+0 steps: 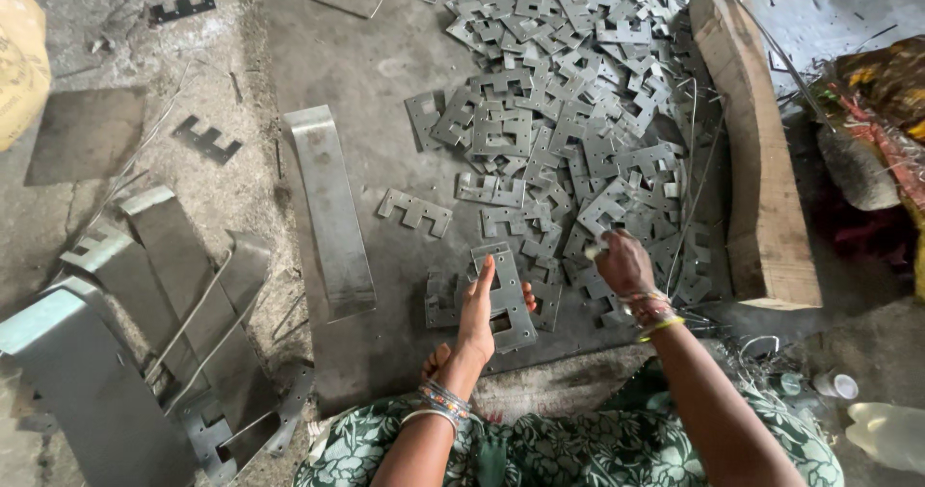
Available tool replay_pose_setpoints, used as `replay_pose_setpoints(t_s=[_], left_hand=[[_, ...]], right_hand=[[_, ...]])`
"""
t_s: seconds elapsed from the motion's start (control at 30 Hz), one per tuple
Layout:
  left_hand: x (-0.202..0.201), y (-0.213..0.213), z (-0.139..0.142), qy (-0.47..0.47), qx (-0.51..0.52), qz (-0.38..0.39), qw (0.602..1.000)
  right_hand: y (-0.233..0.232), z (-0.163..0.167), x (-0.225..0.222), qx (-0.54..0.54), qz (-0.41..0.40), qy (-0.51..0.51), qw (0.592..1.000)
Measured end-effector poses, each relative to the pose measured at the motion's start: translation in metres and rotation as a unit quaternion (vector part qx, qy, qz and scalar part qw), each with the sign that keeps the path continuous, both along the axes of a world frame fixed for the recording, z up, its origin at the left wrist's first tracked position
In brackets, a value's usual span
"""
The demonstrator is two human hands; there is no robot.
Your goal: The person sits on the floor and cleans small metal brackets using a white cloth. They pick up each bracket individually, wipe it, and place it into a neat stack on a metal plate. The person repeats this process for numerous brackets from a large pile.
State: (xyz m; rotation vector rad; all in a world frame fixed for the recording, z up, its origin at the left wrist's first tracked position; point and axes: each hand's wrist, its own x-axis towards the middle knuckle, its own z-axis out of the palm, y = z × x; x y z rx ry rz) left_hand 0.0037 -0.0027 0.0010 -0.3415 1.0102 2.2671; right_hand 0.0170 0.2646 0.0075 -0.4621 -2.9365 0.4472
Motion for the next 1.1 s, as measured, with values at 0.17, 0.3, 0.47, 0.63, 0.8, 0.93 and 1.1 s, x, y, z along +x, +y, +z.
replay_pose_setpoints(t_s=[0.17, 0.3, 0.47, 0.63, 0.8, 0.93, 1.1], left_hand=[[-0.006, 0.004, -0.001, -0.044, 0.049, 0.014, 0.998], [-0.012, 0.006, 0.001, -0.065, 0.038, 0.017, 0.997], [-0.010, 0.003, 0.005, -0.029, 0.024, 0.028, 0.999], [-0.003, -0.003, 0.012, -0.017, 0.014, 0.034, 0.999], [0.002, -0.005, 0.012, 0.001, 0.002, 0.031, 1.000], [0.002, -0.004, 0.004, 0.017, -0.001, 0.022, 1.000], [0.000, -0.005, -0.005, 0.051, -0.008, 0.024, 0.998]], right_hand=[[-0.011, 0.019, -0.058, 0.031, -0.180, -0.031, 0.983], [-0.013, 0.029, -0.083, 0.029, -0.237, -0.085, 0.967], [0.001, 0.023, -0.071, 0.031, -0.176, -0.128, 0.976], [0.010, 0.022, -0.051, 0.007, -0.172, -0.112, 0.979], [0.017, 0.038, -0.041, -0.062, -0.236, -0.093, 0.965], [0.027, 0.051, -0.028, -0.121, -0.273, -0.066, 0.952], [0.021, 0.049, 0.000, -0.543, -0.091, -0.032, 0.834]])
